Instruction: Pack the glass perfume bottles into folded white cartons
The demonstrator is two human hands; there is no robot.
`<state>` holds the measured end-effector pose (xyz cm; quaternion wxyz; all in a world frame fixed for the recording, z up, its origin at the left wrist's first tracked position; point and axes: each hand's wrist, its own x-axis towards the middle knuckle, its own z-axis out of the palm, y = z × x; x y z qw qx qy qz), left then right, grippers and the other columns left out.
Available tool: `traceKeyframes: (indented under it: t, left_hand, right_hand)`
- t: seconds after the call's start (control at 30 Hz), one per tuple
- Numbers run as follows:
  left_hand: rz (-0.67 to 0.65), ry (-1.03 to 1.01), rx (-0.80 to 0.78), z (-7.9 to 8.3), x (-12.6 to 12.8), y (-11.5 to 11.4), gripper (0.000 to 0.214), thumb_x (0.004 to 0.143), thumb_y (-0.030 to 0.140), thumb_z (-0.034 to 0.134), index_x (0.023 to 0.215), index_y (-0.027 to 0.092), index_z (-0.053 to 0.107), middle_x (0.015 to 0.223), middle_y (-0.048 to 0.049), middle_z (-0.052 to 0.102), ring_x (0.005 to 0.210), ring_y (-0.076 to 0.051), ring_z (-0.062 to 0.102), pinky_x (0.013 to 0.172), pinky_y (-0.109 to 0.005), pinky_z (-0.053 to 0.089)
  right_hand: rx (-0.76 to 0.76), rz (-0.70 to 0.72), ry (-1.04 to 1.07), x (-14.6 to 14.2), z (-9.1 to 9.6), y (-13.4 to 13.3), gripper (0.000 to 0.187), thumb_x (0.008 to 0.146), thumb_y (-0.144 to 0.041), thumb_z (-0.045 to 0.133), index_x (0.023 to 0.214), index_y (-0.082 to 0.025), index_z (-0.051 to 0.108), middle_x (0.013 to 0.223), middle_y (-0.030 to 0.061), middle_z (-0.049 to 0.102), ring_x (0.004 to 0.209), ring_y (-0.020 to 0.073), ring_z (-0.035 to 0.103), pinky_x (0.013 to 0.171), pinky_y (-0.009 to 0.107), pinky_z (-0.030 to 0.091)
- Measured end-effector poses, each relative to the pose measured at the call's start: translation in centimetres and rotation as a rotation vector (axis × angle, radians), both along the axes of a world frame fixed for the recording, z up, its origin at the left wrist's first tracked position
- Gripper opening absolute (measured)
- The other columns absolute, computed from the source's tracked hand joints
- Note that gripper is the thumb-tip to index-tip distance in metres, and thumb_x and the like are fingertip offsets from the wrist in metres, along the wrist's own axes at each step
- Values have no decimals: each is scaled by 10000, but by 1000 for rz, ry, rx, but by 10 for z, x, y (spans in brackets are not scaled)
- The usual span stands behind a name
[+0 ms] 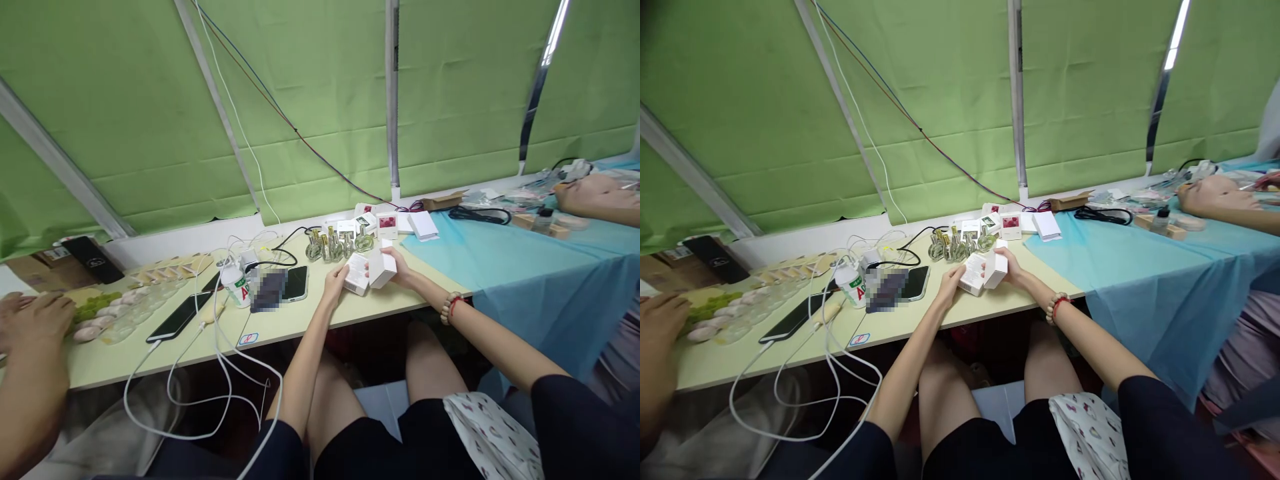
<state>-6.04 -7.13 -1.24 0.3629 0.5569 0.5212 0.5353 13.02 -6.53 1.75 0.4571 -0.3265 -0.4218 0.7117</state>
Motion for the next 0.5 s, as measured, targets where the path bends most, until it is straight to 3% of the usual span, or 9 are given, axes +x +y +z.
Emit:
traceKeyframes:
  t: [0.13, 0.2, 0.27, 0.37, 0.5]
  left_hand:
    - [40, -70, 5, 4, -2, -2, 471, 832, 406, 510, 1228, 152, 499, 804, -59, 632, 704, -155, 598, 595, -237, 454]
    - [80, -98, 17, 4, -3, -2, 467, 862, 375, 463, 1275, 162, 410, 834, -52, 608, 713, -146, 595, 595, -228, 453]
    - [116, -121, 30, 4, -2, -2, 447, 885, 329, 410, 1302, 182, 347, 884, -55, 583, 741, -144, 591, 612, -232, 460]
    - [159, -65, 128, 4, 1, -4, 501, 870, 269, 427, 1341, 204, 271, 914, -49, 541, 800, -151, 577, 689, -255, 476]
    - [172, 66, 328, 4, 5, -9, 681, 828, 314, 528, 1382, 212, 145, 1009, -75, 514, 872, -171, 573, 769, -293, 486]
  right_hand:
    - [22, -37, -62, -19, 1, 1, 444, 800, -462, 410, 1062, -144, 575, 837, 93, 697, 675, 225, 669, 592, 326, 507]
    - [81, -103, -79, -28, 4, 1, 466, 773, -456, 502, 1146, -177, 521, 895, 80, 684, 716, 221, 660, 599, 332, 523]
    - [201, -207, -100, -38, 13, 0, 632, 696, -409, 652, 1257, -240, 415, 999, 66, 661, 789, 217, 646, 630, 342, 543]
    - [466, -329, -103, -52, 39, 0, 887, 617, -350, 753, 1355, -305, 264, 1144, 52, 595, 952, 201, 612, 783, 345, 543]
    - [615, -430, -66, -62, 84, 4, 934, 648, -368, 734, 1382, -286, 163, 1222, 75, 537, 1049, 190, 576, 879, 348, 508]
